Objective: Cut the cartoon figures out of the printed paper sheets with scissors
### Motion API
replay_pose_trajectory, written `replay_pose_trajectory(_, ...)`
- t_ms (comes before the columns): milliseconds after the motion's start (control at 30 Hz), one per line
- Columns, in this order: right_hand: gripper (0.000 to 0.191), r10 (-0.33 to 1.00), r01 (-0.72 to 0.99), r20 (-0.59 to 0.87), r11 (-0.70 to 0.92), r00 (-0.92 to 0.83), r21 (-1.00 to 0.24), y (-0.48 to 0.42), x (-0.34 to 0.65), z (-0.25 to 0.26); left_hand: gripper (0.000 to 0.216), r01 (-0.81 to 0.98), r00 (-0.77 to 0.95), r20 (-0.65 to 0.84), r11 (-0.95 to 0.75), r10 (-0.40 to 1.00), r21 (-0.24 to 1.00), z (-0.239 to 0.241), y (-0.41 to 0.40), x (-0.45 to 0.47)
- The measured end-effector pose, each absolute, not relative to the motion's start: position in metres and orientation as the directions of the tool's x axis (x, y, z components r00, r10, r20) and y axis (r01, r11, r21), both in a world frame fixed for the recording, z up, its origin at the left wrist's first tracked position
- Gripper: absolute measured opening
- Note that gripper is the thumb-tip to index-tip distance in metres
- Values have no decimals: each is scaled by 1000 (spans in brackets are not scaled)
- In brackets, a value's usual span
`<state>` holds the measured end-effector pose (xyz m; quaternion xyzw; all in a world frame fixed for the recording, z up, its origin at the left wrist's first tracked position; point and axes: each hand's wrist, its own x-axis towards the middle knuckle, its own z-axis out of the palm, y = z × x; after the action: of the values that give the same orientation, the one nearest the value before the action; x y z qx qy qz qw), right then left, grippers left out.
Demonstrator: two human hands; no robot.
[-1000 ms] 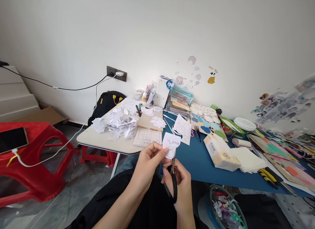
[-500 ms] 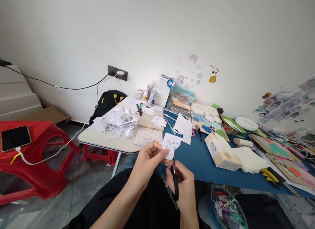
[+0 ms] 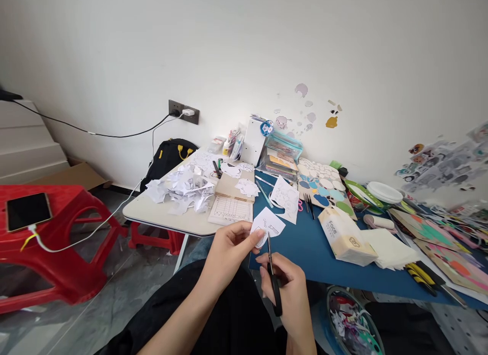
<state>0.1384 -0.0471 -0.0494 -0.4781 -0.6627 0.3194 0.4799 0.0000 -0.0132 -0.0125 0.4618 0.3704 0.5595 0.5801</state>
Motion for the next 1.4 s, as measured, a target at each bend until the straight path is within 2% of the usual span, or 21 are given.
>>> replay_pose_trajectory(400,10,974,204,218,225,-55,-953,-50,139,-50,21,-266,125,93,-57,988,962,-6,-16,4)
replay_pose_trajectory(600,10,965,70,244,251,-98,-965,-51,140,-49,19,-200,172,120,-85,978,976,-4,-19,3)
replay_pose_trajectory(867,7,962,36,262,266,-76,-963,-53,138,-44,22,-190,232,161,-118,959,975,-3,-22,4)
replay_pose_trajectory(1167,17,948,144,300,313,-103,-939,-53,145,-47,20,-141,277,145,-109,950,984,2,-20,-2)
replay_pose_trajectory(1400,18,935,302,327,353,-135,-885,-54,152,-44,18,-59,338,134,-122,932,991,3,-18,-8)
